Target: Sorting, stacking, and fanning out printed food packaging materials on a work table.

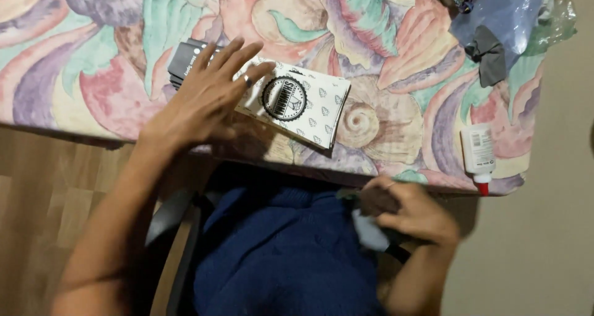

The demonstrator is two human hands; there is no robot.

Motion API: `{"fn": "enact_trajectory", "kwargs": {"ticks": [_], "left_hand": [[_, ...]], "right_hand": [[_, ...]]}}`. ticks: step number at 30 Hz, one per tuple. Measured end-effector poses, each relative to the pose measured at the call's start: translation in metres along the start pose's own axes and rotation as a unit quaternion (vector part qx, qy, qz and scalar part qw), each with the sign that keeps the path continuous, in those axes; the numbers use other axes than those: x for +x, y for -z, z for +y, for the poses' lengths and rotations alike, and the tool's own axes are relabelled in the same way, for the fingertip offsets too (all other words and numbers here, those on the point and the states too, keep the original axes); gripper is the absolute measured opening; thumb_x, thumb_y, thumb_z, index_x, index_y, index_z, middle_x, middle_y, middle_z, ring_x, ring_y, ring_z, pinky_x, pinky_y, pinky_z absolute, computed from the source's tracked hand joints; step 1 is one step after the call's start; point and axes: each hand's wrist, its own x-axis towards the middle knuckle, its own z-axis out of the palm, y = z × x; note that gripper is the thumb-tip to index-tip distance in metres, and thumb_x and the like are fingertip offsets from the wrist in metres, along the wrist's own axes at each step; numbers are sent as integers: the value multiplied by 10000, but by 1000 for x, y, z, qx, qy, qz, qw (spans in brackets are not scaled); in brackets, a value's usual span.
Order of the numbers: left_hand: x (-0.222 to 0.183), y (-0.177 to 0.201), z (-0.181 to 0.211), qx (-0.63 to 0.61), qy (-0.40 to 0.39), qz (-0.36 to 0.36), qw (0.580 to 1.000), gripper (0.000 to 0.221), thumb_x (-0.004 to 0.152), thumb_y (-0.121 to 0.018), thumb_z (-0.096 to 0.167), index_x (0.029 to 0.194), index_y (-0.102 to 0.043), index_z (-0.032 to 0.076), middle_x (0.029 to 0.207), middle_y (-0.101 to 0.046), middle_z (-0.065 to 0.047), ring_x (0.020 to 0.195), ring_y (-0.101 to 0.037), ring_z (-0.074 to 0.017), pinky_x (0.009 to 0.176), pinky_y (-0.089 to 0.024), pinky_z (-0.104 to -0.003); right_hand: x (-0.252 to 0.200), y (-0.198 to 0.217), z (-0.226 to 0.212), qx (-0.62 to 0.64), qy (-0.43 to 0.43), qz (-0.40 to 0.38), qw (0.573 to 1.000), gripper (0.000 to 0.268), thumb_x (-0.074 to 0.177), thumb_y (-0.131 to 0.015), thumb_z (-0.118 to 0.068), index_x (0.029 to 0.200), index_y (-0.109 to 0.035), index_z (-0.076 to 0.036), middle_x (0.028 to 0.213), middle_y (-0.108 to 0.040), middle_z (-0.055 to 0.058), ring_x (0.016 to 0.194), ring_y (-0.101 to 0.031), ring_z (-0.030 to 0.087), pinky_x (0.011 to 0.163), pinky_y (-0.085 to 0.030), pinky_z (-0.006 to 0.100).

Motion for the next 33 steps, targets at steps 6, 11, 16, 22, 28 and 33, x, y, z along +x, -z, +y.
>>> {"fn": "enact_trajectory", "kwargs": {"ticks": [6, 11, 16, 22, 28, 33], "left_hand": [[14, -26, -39, 5, 16, -88, 996, 1303, 549, -921, 500, 1606, -259, 122, 1562, -349, -215, 1440, -301, -383, 1193, -78, -643], [11, -28, -31, 36, 25, -69, 997, 1214, 590, -925, 540, 1592, -387, 116, 1332, -537, -182, 1163, -511, -321, 1009, -413, -522], [9, -28, -21, 18, 71, -32, 997, 1003, 609, -948, 464, 1472, -534, 165, 1205, -625, -128, 1051, -565, -309, 861, -500, -459], [3, -17, -16, -17, 38, -43, 998, 811, 560, -978, 377, 1255, -678, 85, 1295, -610, -159, 1081, -557, -320, 932, -493, -449], [1, -45, -15, -17, 84, -45, 995, 1305, 470, -977, 555, 1531, -384, 79, 1219, -532, -182, 1039, -552, -364, 869, -486, -490], [2, -48, -12, 16, 39, -36, 998, 1213, 443, -940, 631, 1409, -505, 40, 1117, -586, -173, 987, -591, -350, 862, -498, -467]], "right_hand": [[14, -40, 22, -52, 82, 110, 989, 546, 802, -816, -388, 1272, -713, -131, 1234, -763, 46, 1132, -710, 188, 950, -519, 321], [10, -18, -13, -24, 197, 178, 964, 364, 841, -798, -197, 1190, -761, -98, 1160, -794, 62, 1038, -761, 157, 935, -567, 276], [37, -6, -29, -23, 238, 318, 917, 274, 825, -861, -102, 1088, -802, -152, 1044, -806, 31, 1008, -764, 224, 903, -574, 329], [86, -15, -40, 68, 271, 393, 876, 417, 971, -759, -72, 1353, -640, 49, 1177, -669, 242, 1054, -689, 337, 870, -600, 384], [101, -28, -60, 112, 214, 380, 893, 602, 938, -806, -93, 1390, -515, 177, 1156, -634, 279, 1018, -659, 292, 904, -587, 336], [111, -26, -41, 240, 201, 359, 879, 546, 920, -777, 3, 1392, -536, 133, 1165, -661, 219, 1003, -652, 189, 889, -588, 252]]}}
